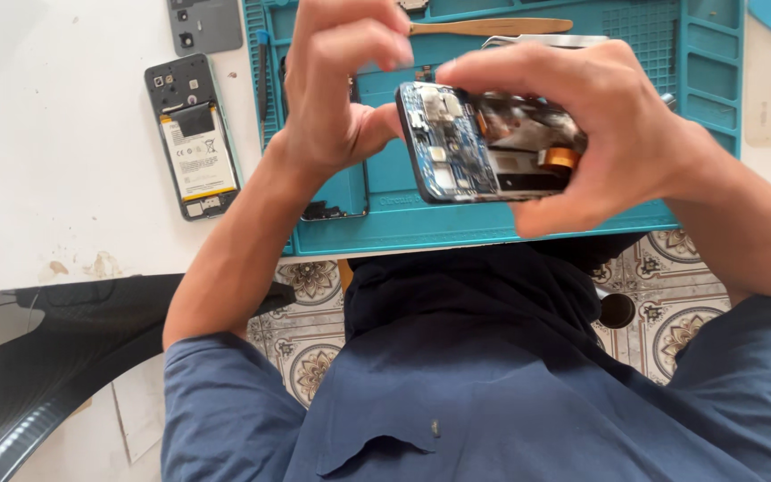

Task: The person uses a plastic pry tool to separate the screen assembly from the phone chassis, then uses tweezers to disconnect and reconnect ribbon cables on the motherboard. The person places the battery into the phone chassis.

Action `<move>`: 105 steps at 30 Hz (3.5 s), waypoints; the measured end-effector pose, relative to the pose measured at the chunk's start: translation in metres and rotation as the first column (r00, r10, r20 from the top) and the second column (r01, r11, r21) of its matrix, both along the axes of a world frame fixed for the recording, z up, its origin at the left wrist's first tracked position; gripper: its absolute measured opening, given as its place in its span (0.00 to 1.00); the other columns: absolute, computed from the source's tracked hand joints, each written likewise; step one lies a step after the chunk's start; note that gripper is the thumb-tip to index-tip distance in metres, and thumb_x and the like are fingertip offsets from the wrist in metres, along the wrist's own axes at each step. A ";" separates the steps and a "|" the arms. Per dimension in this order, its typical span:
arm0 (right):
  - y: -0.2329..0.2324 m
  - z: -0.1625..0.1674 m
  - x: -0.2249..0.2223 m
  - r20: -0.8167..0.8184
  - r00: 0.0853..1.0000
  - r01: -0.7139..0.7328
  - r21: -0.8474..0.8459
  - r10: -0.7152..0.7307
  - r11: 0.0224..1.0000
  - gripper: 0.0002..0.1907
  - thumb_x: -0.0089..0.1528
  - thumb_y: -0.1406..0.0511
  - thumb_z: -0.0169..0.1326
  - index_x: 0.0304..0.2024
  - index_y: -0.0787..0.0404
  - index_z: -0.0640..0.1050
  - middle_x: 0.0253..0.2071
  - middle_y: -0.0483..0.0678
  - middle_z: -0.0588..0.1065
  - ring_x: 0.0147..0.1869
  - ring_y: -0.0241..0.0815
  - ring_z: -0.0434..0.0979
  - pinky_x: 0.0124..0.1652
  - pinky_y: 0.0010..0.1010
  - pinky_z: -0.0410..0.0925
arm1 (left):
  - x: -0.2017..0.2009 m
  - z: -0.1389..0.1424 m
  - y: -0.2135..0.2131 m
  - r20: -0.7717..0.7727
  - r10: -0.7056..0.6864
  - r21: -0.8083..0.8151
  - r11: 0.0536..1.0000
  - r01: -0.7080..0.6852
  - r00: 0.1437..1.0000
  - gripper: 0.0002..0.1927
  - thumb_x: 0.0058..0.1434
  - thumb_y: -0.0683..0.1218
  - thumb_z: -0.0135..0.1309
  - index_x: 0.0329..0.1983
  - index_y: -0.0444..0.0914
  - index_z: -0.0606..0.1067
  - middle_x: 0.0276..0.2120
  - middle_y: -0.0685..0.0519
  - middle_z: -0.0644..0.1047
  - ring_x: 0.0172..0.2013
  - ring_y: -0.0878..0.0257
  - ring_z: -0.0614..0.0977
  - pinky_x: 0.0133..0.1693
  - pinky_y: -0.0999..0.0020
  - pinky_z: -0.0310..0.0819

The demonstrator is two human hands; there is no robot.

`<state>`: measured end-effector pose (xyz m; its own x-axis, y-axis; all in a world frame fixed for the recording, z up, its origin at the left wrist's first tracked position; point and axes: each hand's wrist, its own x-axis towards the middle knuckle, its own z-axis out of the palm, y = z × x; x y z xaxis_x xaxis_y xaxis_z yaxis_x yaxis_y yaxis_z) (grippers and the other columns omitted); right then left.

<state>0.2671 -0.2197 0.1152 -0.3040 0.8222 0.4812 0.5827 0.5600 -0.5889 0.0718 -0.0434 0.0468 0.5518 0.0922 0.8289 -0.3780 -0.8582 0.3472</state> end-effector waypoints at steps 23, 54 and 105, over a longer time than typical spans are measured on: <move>-0.003 0.000 0.009 -0.012 0.998 -0.070 -0.118 0.069 0.991 0.44 0.36 0.61 0.63 0.57 0.64 0.76 0.45 0.54 0.80 0.39 0.45 0.82 0.38 0.31 0.74 | 0.000 0.006 -0.005 0.045 -0.036 0.094 0.995 0.032 0.998 0.25 0.65 0.64 0.61 0.37 0.37 0.78 0.46 0.48 0.70 0.46 0.56 0.76 0.38 0.66 0.77; -0.002 -0.002 0.012 0.011 0.997 -0.070 -0.115 0.071 0.991 0.44 0.36 0.61 0.63 0.58 0.64 0.76 0.47 0.55 0.80 0.42 0.46 0.84 0.41 0.32 0.75 | 0.001 0.002 -0.004 -0.010 -0.042 0.061 0.997 0.043 0.999 0.23 0.68 0.61 0.64 0.42 0.35 0.77 0.48 0.48 0.69 0.46 0.60 0.79 0.34 0.71 0.81; -0.003 0.003 0.012 0.044 0.999 -0.024 -0.125 0.030 0.992 0.43 0.35 0.62 0.64 0.56 0.65 0.77 0.47 0.55 0.80 0.42 0.48 0.83 0.42 0.33 0.74 | 0.002 0.022 -0.004 0.106 0.032 0.196 0.979 -0.052 0.994 0.20 0.58 0.59 0.71 0.36 0.38 0.83 0.40 0.52 0.72 0.40 0.59 0.74 0.34 0.65 0.72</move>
